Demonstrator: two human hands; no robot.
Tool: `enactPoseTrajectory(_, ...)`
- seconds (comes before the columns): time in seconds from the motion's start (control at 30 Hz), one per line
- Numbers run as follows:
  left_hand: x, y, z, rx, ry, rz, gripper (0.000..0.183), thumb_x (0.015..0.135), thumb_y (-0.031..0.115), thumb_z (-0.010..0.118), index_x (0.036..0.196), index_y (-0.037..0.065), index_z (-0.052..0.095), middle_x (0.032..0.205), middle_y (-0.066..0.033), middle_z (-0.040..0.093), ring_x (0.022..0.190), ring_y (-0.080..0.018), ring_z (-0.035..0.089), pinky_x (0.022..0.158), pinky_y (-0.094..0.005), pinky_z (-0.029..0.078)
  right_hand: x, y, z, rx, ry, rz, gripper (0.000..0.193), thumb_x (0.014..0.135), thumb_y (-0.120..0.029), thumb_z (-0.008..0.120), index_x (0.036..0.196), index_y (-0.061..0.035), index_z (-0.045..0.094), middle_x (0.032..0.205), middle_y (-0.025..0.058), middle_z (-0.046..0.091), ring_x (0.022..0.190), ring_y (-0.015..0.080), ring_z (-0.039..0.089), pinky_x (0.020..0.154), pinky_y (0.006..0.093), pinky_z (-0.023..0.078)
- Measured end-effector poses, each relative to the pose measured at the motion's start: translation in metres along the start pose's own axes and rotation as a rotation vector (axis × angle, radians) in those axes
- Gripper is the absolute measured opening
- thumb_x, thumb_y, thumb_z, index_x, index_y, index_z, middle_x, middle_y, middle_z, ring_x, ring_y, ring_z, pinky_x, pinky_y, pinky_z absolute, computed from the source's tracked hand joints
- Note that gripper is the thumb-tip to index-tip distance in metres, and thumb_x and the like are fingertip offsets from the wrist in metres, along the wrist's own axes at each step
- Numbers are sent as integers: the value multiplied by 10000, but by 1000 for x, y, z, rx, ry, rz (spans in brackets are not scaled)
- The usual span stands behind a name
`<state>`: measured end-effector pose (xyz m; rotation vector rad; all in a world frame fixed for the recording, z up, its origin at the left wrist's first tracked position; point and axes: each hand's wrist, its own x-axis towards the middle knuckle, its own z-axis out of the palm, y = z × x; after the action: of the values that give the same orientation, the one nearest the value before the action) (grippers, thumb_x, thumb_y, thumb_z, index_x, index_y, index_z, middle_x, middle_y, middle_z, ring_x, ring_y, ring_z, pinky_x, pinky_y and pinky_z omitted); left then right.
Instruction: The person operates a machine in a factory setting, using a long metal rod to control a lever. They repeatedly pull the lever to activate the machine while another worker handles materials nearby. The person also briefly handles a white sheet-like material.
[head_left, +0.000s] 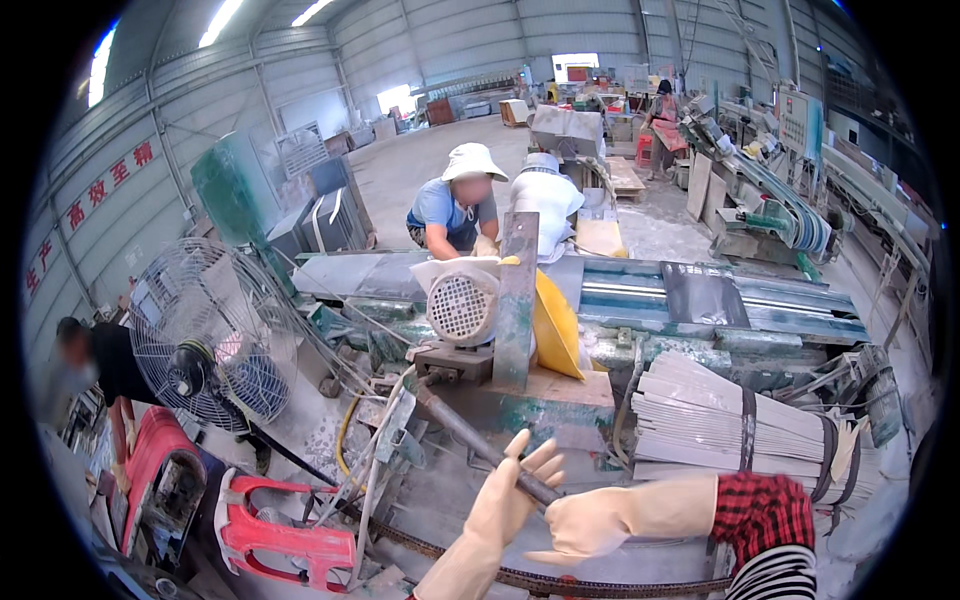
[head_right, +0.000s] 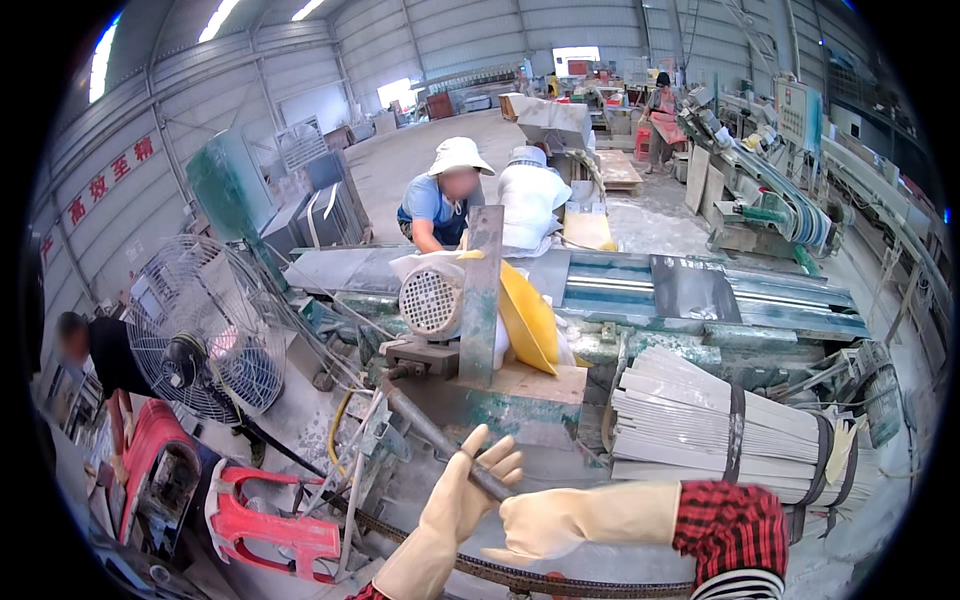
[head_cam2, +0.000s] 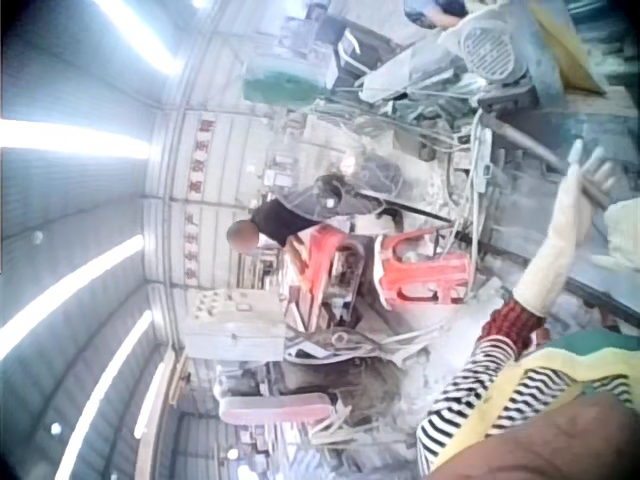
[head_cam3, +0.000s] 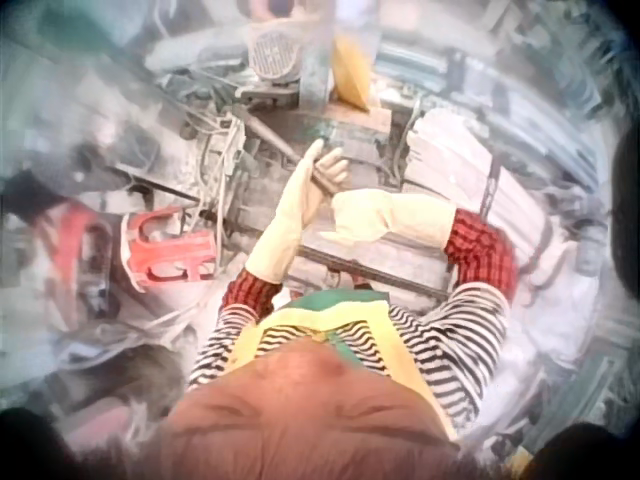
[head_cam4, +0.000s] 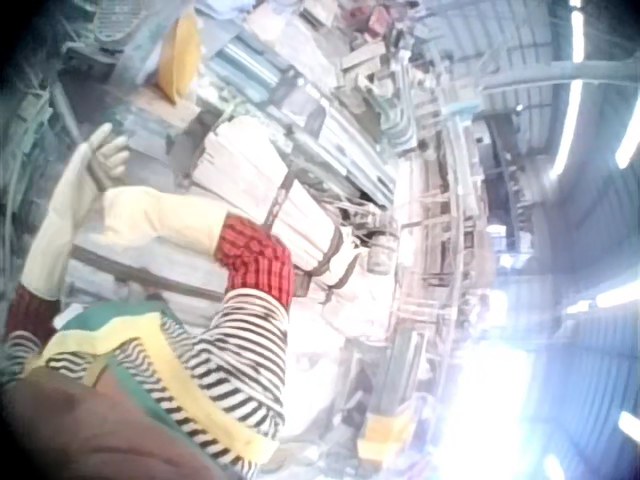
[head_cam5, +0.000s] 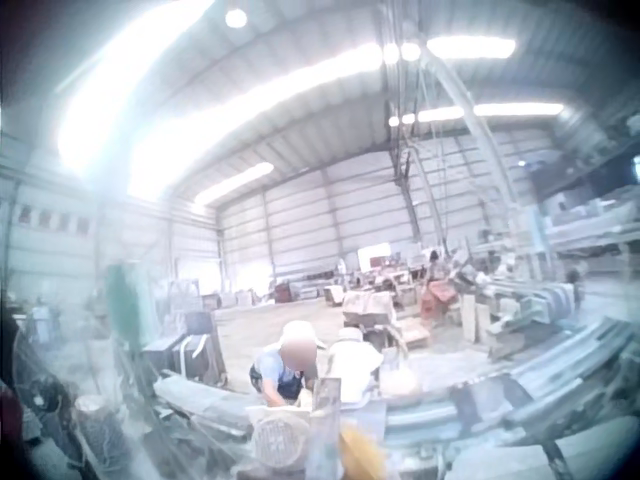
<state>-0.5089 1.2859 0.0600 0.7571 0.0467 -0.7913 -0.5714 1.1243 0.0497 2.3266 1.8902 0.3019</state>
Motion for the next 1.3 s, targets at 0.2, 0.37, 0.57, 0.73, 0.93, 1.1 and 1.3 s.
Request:
enactPoseTrajectory(0.2,27,-30,13,-335,185,200,442,1053,225,506,1477,150,407,1432,-137,462,1249,-278,511,1018,-417,504,0,-70,33,586,1269,1283,684,858,-38,641,1486,35,380,1403,264,479,1308,338,498,1145,433,359)
enactPoseTrajectory(0.37,40,-25,34,-316,87,183,565,1063,181,461,1564,193,200,1462,-181,444,1317,-324,482,1114,-462,429,76,-37,59,1285,2335,1349,645,1044,-103,445,1570,-110,71,1500,258,388,1376,342,414,1172,485,308)
enactPoseTrajectory(0.57,54,39,-37,1552,-386,1042,424,911,137,647,1290,-35,565,1184,-216,658,1120,-372,619,997,-405,491,40,44,5,1069,2533,1147,471,1063,-121,456,1488,-184,263,1413,220,492,1246,308,540,1120,461,411)
enactPoseTrajectory(0.73,74,50,-75,1725,-427,1042,420,856,134,678,1242,-1,583,942,-126,669,886,-321,647,782,-422,534,45,181,-94,1078,2345,1170,479,1007,-135,601,1423,-170,365,1183,157,610,1020,234,628,969,379,534)
enactPoseTrajectory(0.93,97,23,-91,1786,-483,1076,425,852,149,645,1253,18,594,973,-74,658,907,-261,644,802,-380,532,114,371,-125,863,1745,1412,475,929,-175,715,1328,-71,481,1027,145,676,671,141,557,617,284,524)
enactPoseTrajectory(1.1,100,21,-95,1840,-475,986,459,831,161,629,1263,7,597,955,-66,641,909,-254,638,801,-369,524,276,416,-83,456,858,1335,678,844,-338,632,1414,-22,443,1339,251,557,1257,361,576,1020,471,478)
enactPoseTrajectory(1.3,92,21,-84,1790,-407,975,410,865,180,638,1255,57,615,995,-60,686,921,-236,670,790,-367,544,397,306,35,248,154,964,330,947,-187,485,1224,-49,597,1132,137,705,987,271,716,802,458,580)
